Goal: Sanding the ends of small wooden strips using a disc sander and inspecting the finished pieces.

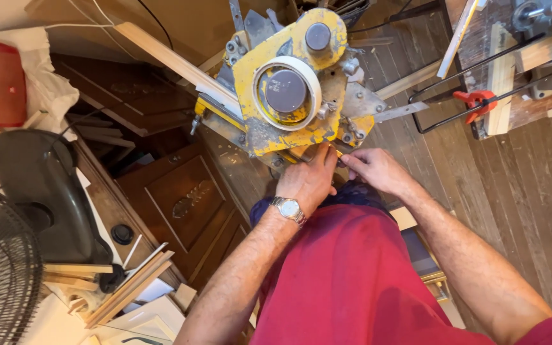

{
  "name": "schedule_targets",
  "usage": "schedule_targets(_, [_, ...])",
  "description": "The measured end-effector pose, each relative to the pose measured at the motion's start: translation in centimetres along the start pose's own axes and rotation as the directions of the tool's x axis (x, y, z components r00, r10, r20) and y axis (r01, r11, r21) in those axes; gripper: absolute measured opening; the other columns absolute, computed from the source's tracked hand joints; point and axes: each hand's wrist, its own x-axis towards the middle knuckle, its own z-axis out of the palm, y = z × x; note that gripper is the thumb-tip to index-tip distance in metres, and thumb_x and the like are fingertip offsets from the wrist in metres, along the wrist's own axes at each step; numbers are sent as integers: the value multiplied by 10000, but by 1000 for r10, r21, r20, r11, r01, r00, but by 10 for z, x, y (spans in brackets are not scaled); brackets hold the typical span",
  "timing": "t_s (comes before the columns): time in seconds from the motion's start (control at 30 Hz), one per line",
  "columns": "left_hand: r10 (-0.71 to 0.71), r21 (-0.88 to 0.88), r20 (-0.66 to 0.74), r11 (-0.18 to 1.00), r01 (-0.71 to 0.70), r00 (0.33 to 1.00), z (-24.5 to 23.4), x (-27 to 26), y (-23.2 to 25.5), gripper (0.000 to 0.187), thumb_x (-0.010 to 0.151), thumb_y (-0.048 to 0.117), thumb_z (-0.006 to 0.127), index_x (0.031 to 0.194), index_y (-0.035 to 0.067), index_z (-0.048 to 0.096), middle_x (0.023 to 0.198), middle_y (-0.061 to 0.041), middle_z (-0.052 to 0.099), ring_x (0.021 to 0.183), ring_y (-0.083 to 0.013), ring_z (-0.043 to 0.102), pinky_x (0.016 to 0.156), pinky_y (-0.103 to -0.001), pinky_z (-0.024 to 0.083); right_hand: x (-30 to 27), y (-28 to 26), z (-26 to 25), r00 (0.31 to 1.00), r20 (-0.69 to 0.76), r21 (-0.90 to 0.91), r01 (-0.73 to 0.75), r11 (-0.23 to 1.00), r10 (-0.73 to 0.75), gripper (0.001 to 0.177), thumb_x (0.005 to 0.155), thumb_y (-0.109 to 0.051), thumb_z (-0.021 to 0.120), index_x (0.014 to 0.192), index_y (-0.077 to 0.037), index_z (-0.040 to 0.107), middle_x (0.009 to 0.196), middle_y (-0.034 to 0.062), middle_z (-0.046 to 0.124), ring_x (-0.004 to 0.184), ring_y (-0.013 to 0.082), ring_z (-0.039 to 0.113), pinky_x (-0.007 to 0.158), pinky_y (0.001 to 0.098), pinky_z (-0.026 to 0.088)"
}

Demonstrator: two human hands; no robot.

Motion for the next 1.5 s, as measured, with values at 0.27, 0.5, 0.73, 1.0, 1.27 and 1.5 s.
schedule_targets(0.27, [-64, 36, -36, 997, 65, 997, 11, -2, 8, 911, 721, 398, 879, 1458, 115, 425, 1596, -76, 382, 845, -449, 747, 789, -553, 639, 8, 14, 8, 999, -19, 13, 46, 999, -46, 479, 992, -542, 572, 773, -185, 805, 525, 63, 637, 648, 250, 683, 731, 418, 555])
schedule_targets(0.5, [-101, -33, -25, 994, 100, 995, 18, 4, 3, 938, 682, 336, 920, 1448, 114, 427, 1652, -40, 301, 864, -496, 731, 827, -585, 629, 7, 8, 11, 994, -84, 22, 65, 998, -63, 485, 1007, -527, 585, 758, -170, 798, 484, 53, 589, 578, 229, 650, 682, 386, 540])
schedule_targets(0.73, [-125, -76, -18, 989, 123, 992, 21, 6, 2, 940, 682, 308, 937, 1451, 119, 429, 1667, -37, 271, 885, -498, 729, 858, -582, 625, 11, 13, 14, 993, -99, 20, 72, 997, -70, 488, 1002, -547, 595, 776, -171, 807, 487, 56, 594, 580, 215, 666, 684, 390, 547])
schedule_targets(1.0, [-116, -121, -64, 987, 108, 991, 26, 6, 1, 898, 675, 272, 941, 1429, 115, 480, 1656, -39, 306, 864, -501, 730, 838, -568, 633, 8, 5, 14, 993, -105, 18, 59, 998, -57, 500, 1008, -523, 597, 763, -139, 804, 485, 60, 583, 565, 219, 661, 679, 387, 541])
schedule_targets(1.27, [-146, -148, -199, 982, 118, 969, 42, 14, 0, 615, 834, 200, 748, 1396, 117, 510, 1562, -32, 451, 782, -476, 742, 748, -548, 648, 3, -7, 13, 990, -135, -4, 42, 999, -42, 493, 1005, -514, 598, 736, -153, 798, 482, 76, 586, 587, 240, 671, 686, 404, 545])
schedule_targets(1.5, [-294, -298, -118, 922, 248, 949, 1, -6, 18, 461, 1035, 291, 378, 1489, 209, 377, 872, -214, 719, 804, -476, 746, 732, -568, 613, -9, -16, 11, 990, -138, 3, 31, 999, -31, 466, 979, -492, 606, 708, -158, 787, 471, 73, 582, 578, 226, 674, 685, 387, 546])
